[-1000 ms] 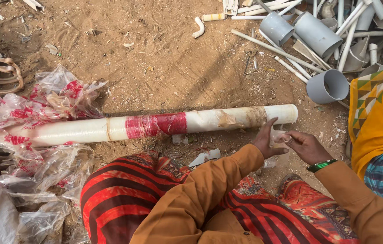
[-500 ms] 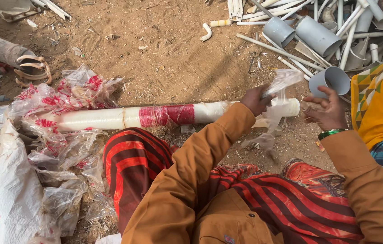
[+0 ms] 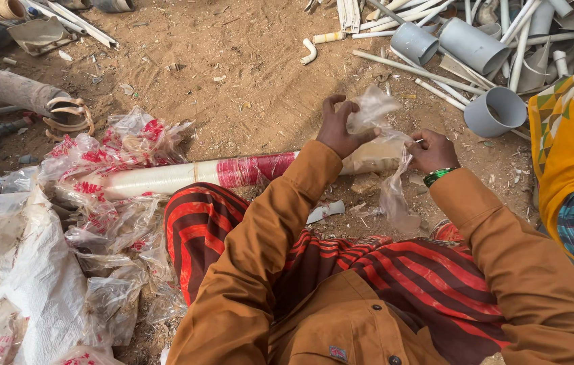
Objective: The person removes plastic wrap from a large white pipe by hand and by using a knife.
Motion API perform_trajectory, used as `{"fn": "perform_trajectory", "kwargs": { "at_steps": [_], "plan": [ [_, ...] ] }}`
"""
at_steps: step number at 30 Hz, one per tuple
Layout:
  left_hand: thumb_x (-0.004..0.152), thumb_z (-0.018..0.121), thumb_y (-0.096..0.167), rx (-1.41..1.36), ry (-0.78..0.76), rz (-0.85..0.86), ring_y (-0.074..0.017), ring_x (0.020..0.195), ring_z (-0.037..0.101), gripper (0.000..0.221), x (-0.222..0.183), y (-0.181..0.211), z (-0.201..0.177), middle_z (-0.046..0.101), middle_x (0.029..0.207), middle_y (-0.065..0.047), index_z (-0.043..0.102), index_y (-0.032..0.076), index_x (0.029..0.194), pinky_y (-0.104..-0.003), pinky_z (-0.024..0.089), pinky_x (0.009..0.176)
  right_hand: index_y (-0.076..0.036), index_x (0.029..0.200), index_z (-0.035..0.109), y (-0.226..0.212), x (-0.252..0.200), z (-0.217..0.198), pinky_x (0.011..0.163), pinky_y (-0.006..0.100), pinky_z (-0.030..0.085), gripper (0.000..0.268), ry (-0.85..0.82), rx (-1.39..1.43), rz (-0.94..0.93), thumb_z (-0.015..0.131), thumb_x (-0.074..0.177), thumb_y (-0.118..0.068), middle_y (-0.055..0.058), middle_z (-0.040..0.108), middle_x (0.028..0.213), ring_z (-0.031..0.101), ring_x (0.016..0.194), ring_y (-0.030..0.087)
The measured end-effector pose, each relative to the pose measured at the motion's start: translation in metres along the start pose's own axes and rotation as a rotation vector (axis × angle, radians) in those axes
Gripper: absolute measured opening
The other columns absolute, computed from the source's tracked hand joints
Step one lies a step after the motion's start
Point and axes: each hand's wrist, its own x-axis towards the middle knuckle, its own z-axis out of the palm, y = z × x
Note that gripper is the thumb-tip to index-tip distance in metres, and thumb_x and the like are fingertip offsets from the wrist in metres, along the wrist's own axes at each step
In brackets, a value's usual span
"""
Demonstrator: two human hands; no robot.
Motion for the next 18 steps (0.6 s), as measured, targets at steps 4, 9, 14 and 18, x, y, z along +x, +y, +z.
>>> {"fn": "perform_trajectory", "kwargs": {
  "at_steps": [4,9,14,18],
  "plan": [
    [0.062,0.094,0.062,0.362,-0.454,-0.207,-0.0599,0.138,0.018,0.098,-0.043,0.0,0.031,0.014,0.158,-0.025,0.056,0.013,0.138,-0.068,0.031,0.109,-0.004,0.131,0.051,-0.02,0.004,0.02,0.076,0.037,0.063,0.041,-0.115,0.63,0.028,0.06,0.093,0.008,0.018,0.073,0.107,0.075,0.092,0.022],
    [0.075,0.081,0.028,0.442,-0.111,-0.29,-0.0422,0.152,0.024,0.056,-0.049,-0.001,0.041,0.04,0.152,-0.003,0.07,0.023,0.129,-0.068,0.024,0.121,0.0,0.127,0.058,-0.024,0.006,0.037,0.085,0.036,0.064,0.033,-0.261,0.863,-0.093,0.059,0.095,0.008,0.011,0.072,0.112,0.076,0.099,0.02],
    [0.083,0.08,0.023,0.689,-0.035,-0.387,-0.0455,0.151,0.011,0.017,-0.019,0.012,-0.071,0.035,0.149,-0.011,0.081,0.022,0.1,-0.079,0.006,0.114,-0.002,0.121,0.068,-0.038,-0.009,0.012,0.078,0.033,0.061,0.023,-0.089,0.373,-0.256,0.063,0.098,0.0,0.011,0.073,0.113,0.075,0.094,0.019],
    [0.07,0.089,0.058,0.957,-0.175,-0.578,-0.0387,0.147,0.023,0.057,-0.031,0.007,-0.248,0.035,0.154,-0.013,0.073,0.009,0.094,-0.081,0.001,0.111,-0.007,0.12,0.071,-0.031,-0.02,-0.004,0.08,0.038,0.059,0.029,-0.083,-0.173,-0.232,0.074,0.092,-0.014,0.01,0.077,0.112,0.076,0.092,0.024]
  ]
}}
